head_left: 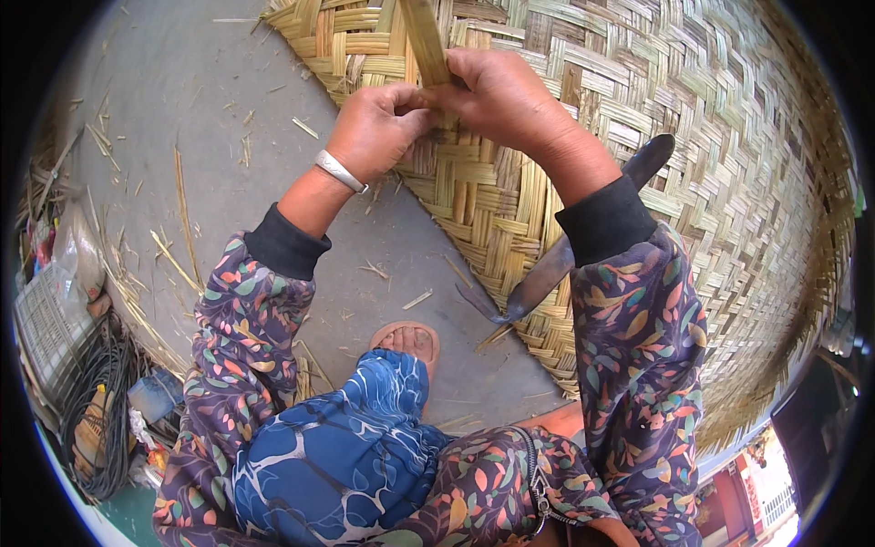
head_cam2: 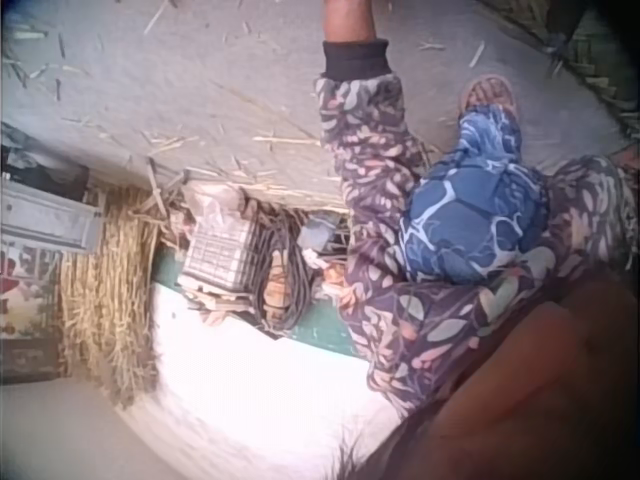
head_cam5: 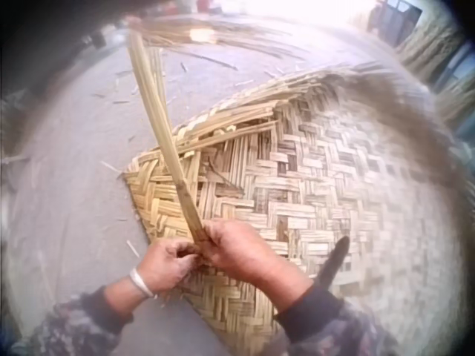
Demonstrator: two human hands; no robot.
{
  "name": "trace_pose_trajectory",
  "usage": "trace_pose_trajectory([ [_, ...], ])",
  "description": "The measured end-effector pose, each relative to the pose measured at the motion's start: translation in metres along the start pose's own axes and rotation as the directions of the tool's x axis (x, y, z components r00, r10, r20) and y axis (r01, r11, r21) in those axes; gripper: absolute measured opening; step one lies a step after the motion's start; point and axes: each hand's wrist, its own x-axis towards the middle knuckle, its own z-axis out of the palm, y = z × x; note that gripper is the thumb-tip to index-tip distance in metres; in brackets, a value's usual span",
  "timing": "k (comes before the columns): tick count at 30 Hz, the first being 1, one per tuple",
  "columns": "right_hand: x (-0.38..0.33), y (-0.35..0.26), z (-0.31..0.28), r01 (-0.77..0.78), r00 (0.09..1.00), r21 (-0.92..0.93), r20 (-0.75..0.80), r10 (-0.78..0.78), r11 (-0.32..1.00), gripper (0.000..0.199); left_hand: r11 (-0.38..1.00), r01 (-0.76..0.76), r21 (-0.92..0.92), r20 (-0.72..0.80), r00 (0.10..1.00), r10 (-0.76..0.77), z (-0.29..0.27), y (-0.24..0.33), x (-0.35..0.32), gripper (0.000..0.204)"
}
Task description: The person sits on the floor and uses a curved knife to trim and adjust the edges of a large woven mat. They repeatedly tap and press the mat's edge with the knife to secure the weave.
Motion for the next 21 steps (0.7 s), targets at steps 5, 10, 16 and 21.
trace_pose_trajectory([
  [5,-0.015,0.022,0.011,-0.019,0.996,0.296,-0.082,0.045,0.955,0.028,0.920,-0.324,0.223,-0.047,0.939,0.342,0.004,-0.009,0.005,0.015],
  [10,-0.032,0.031,0.017,0.011,0.983,0.300,-0.178,0.045,0.954,0.023,0.808,-0.401,0.431,0.011,0.898,0.440,0.005,0.003,0.002,0.013],
  [16,-0.033,0.015,0.014,0.043,0.983,0.196,-0.184,-0.006,0.980,0.017,0.869,-0.371,0.329,0.026,0.923,0.384,0.003,-0.003,0.004,0.013],
  [21,-0.019,0.006,0.007,0.134,0.984,-0.026,-0.114,-0.136,0.991,0.015,0.943,-0.253,0.217,-0.007,0.965,0.261,0.001,-0.002,0.002,0.015],
])
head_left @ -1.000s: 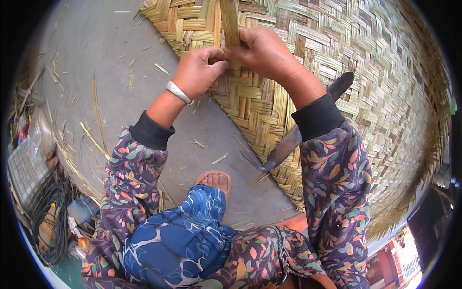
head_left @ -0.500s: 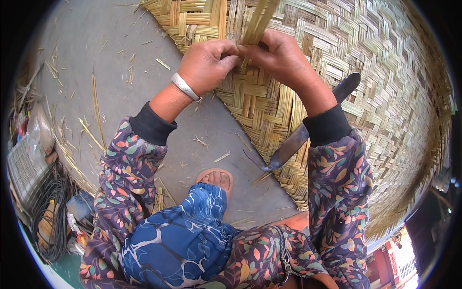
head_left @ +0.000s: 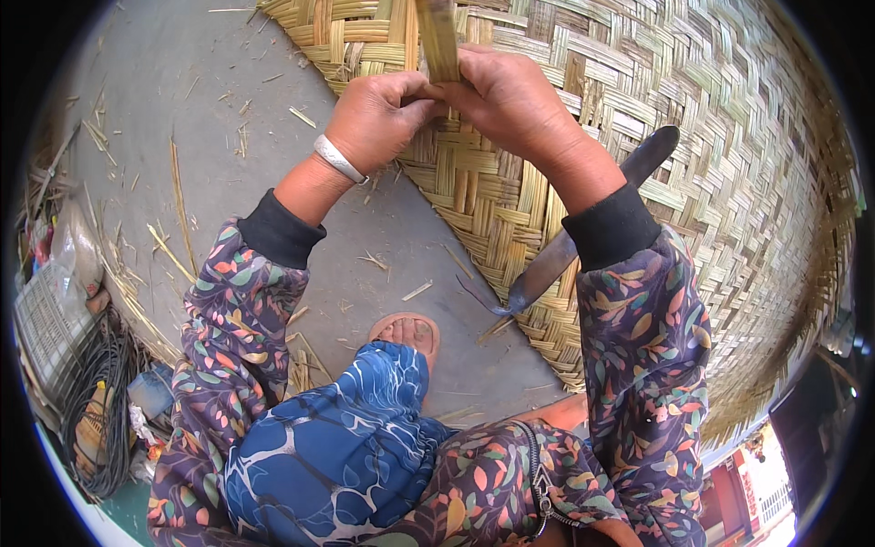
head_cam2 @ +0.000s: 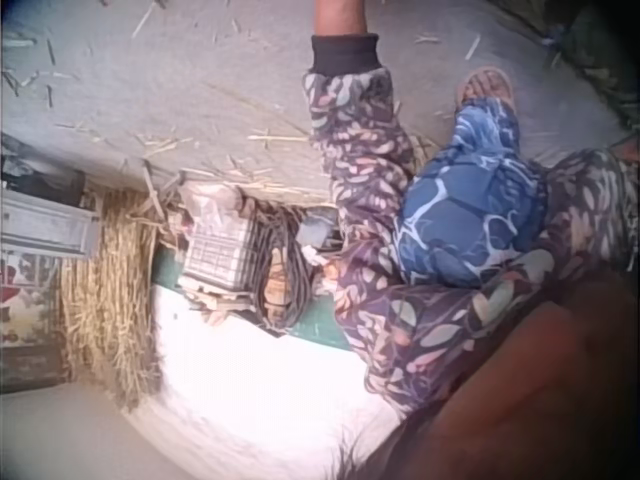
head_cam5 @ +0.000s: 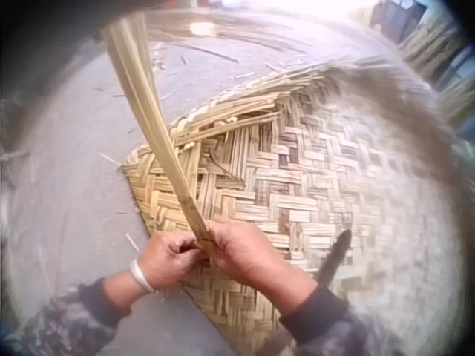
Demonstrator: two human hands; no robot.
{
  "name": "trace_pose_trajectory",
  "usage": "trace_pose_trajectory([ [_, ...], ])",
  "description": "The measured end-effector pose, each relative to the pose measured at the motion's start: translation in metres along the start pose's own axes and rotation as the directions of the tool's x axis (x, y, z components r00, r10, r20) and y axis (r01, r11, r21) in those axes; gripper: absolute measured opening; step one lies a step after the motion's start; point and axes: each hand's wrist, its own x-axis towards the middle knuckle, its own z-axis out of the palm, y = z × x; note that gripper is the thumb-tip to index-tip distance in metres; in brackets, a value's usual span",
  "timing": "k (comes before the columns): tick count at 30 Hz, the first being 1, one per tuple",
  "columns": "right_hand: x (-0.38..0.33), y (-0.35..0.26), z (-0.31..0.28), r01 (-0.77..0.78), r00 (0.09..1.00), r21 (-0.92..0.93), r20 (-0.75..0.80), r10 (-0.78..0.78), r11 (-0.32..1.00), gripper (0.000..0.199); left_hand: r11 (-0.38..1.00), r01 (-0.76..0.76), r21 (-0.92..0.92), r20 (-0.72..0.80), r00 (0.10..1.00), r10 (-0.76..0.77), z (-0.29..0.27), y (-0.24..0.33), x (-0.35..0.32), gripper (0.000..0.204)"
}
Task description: The person sits on the floor and uses a curved knife to trim and adjust the edges of a large woven mat. They repeatedly tap and press the mat's edge with the knife to secure the weave.
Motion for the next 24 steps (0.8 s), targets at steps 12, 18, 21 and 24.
trace_pose_trajectory([
  [12,0.018,0.002,0.000,-0.217,0.966,0.020,0.148,0.212,0.976,0.020,0.996,-0.048,0.076,-0.252,0.965,0.066,0.017,-0.004,-0.022,0.012],
  [18,0.013,0.012,0.007,-0.192,0.981,0.049,0.043,0.190,0.980,0.022,0.913,-0.244,0.327,-0.178,0.933,0.313,0.017,-0.006,-0.029,0.014],
  [21,0.020,0.010,0.005,-0.159,0.985,-0.091,0.057,0.165,0.983,0.023,0.893,-0.260,0.367,-0.157,0.929,0.335,0.017,-0.008,-0.033,0.016],
  [24,0.023,0.016,0.006,-0.196,0.978,-0.057,0.064,0.199,0.979,0.026,0.878,-0.272,0.394,-0.153,0.922,0.354,0.019,-0.008,-0.034,0.015],
])
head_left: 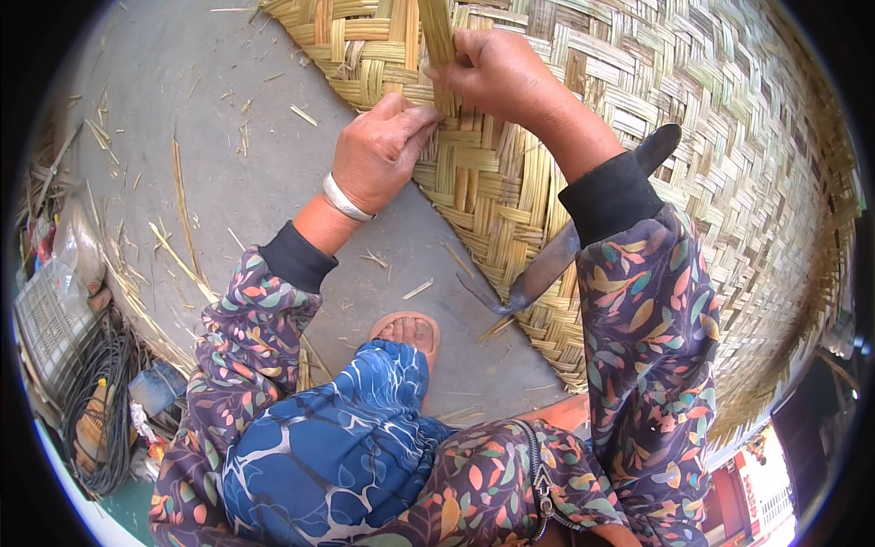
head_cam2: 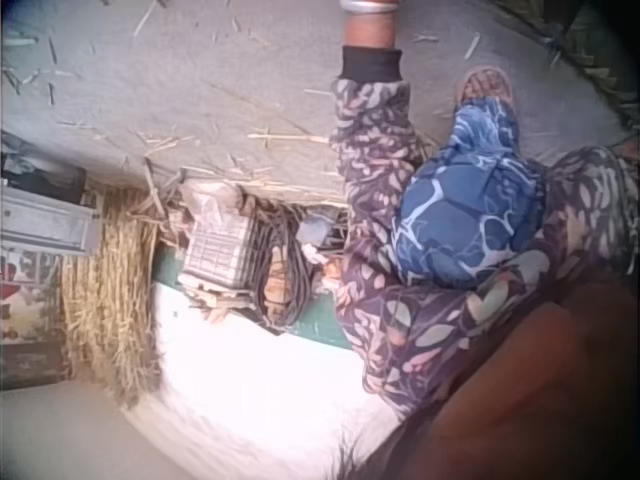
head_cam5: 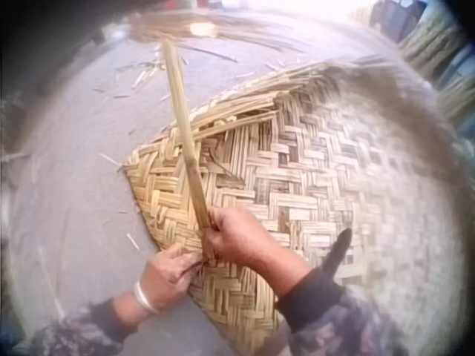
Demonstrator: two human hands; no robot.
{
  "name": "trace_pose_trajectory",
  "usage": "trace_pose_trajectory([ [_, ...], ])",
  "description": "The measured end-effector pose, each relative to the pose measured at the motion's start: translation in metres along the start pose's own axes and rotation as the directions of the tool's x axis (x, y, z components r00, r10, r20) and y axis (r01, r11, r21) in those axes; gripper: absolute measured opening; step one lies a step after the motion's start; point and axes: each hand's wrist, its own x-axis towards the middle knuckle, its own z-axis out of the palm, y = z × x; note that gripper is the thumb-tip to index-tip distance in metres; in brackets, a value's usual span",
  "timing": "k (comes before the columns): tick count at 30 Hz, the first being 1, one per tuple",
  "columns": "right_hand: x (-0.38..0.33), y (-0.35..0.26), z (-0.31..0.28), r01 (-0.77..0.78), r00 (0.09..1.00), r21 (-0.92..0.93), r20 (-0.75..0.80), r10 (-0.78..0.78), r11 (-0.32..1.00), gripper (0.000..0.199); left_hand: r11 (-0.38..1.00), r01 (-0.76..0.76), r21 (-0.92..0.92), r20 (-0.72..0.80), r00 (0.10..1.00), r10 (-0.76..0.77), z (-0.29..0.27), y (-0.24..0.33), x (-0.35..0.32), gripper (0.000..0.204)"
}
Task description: The person sits on the floor and uses a curved knife to trim and adjust the edges of a large woven mat. They repeatedly tap and press the mat's edge with the knife to secure the weave.
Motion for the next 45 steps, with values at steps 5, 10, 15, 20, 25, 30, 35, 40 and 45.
trace_pose_trajectory([
  [5,-0.005,0.002,0.000,-0.003,1.000,0.040,-0.016,0.003,0.999,0.024,0.999,0.002,0.047,0.035,0.999,-0.004,0.000,0.006,0.002,0.016],
  [10,-0.014,-0.028,-0.006,0.076,0.997,-0.186,0.037,-0.071,0.980,0.021,0.996,0.028,0.080,-0.004,1.000,-0.028,0.004,0.013,0.002,0.016],
  [15,-0.011,-0.022,-0.010,0.016,0.998,-0.077,0.067,-0.011,0.997,0.019,0.991,0.067,0.114,-0.036,0.997,-0.064,0.010,0.021,0.005,0.012],
  [20,0.000,-0.017,-0.006,0.066,0.995,-0.067,0.076,-0.061,0.996,0.021,0.990,0.106,0.094,-0.063,0.993,-0.100,0.011,0.020,0.004,0.012],
  [25,0.006,0.005,0.002,-0.036,0.996,0.069,0.080,0.030,0.997,0.026,0.997,0.075,0.005,0.092,0.993,-0.075,0.006,0.039,-0.025,0.010],
  [30,0.001,0.002,0.002,0.000,1.000,-0.007,0.025,0.000,1.000,0.026,0.926,0.276,-0.259,-0.097,0.946,-0.310,-0.021,-0.005,0.029,0.013],
  [35,-0.006,-0.002,0.003,-0.090,0.995,0.024,0.036,0.089,0.996,0.028,0.660,0.388,-0.643,0.266,0.922,-0.283,-0.033,-0.010,0.104,0.031],
  [40,-0.009,0.001,0.009,-0.257,0.966,0.218,0.073,0.247,0.941,0.026,0.604,0.563,-0.564,0.529,0.808,-0.259,-0.031,-0.021,0.125,0.011],
  [45,-0.011,0.001,0.003,-0.294,0.955,0.293,0.117,0.271,0.910,0.024,0.603,0.560,-0.568,0.591,0.788,-0.175,-0.034,-0.018,0.126,0.014],
])
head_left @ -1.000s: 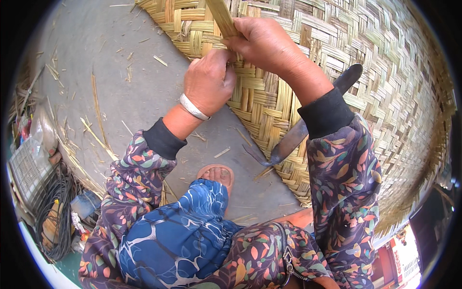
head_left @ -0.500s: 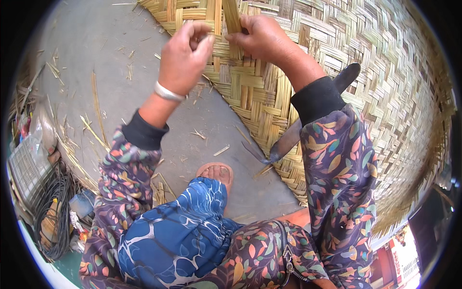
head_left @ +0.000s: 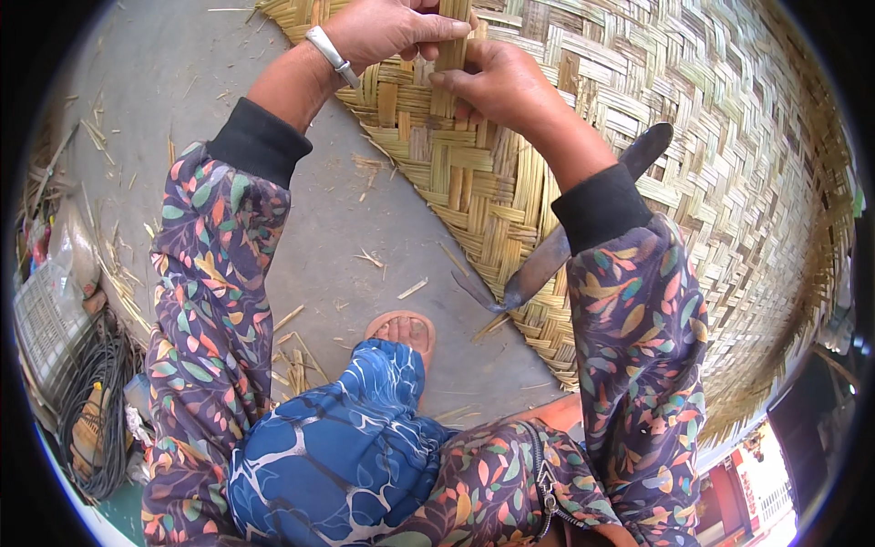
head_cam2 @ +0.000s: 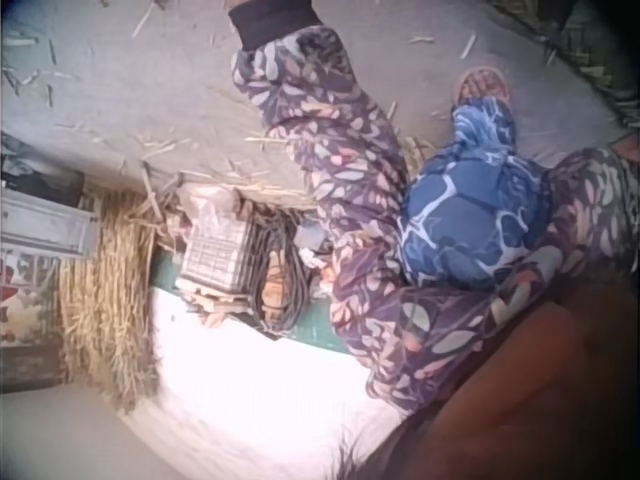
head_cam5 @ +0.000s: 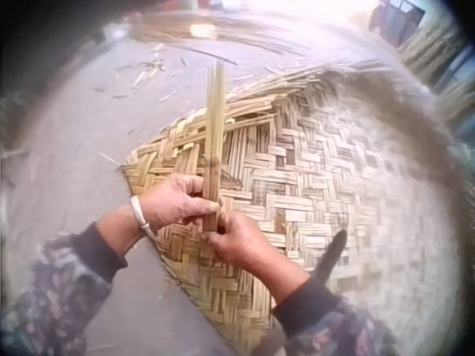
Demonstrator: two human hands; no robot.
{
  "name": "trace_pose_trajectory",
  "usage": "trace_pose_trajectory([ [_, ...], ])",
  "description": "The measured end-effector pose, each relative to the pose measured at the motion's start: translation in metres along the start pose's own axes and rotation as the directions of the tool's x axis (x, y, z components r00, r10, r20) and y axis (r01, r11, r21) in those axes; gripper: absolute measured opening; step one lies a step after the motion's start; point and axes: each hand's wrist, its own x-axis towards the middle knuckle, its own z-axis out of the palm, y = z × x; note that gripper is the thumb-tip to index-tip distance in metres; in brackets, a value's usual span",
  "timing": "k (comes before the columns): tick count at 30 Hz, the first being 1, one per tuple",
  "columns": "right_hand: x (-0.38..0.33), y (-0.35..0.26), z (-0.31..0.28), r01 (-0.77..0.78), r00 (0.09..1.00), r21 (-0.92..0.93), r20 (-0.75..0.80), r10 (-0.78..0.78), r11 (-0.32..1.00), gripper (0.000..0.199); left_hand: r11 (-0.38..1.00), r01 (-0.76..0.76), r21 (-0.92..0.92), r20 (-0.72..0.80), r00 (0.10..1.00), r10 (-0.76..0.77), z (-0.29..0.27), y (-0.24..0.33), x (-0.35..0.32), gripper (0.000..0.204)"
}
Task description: The person sits on the floor and uses a curved knife to trim and adjust the edges of a large woven mat. They repeatedly tap and press the mat's edge with the knife to secure the weave.
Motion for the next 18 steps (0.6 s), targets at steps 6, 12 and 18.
trace_pose_trajectory([
  [6,-0.009,0.000,-0.016,0.000,0.998,0.061,0.055,-0.004,0.998,0.023,0.998,-0.035,0.046,-0.019,0.999,0.036,-0.001,-0.003,-0.001,0.016],
  [12,-0.003,-0.023,-0.014,-0.134,0.989,-0.203,0.041,0.145,0.970,0.019,0.999,0.018,0.031,-0.022,1.000,-0.017,-0.001,-0.013,0.016,0.012],
  [18,0.000,-0.020,-0.001,-0.148,0.989,-0.440,-0.081,0.125,0.886,0.022,0.995,0.095,0.028,-0.031,0.995,-0.094,-0.005,-0.025,0.022,0.009],
])
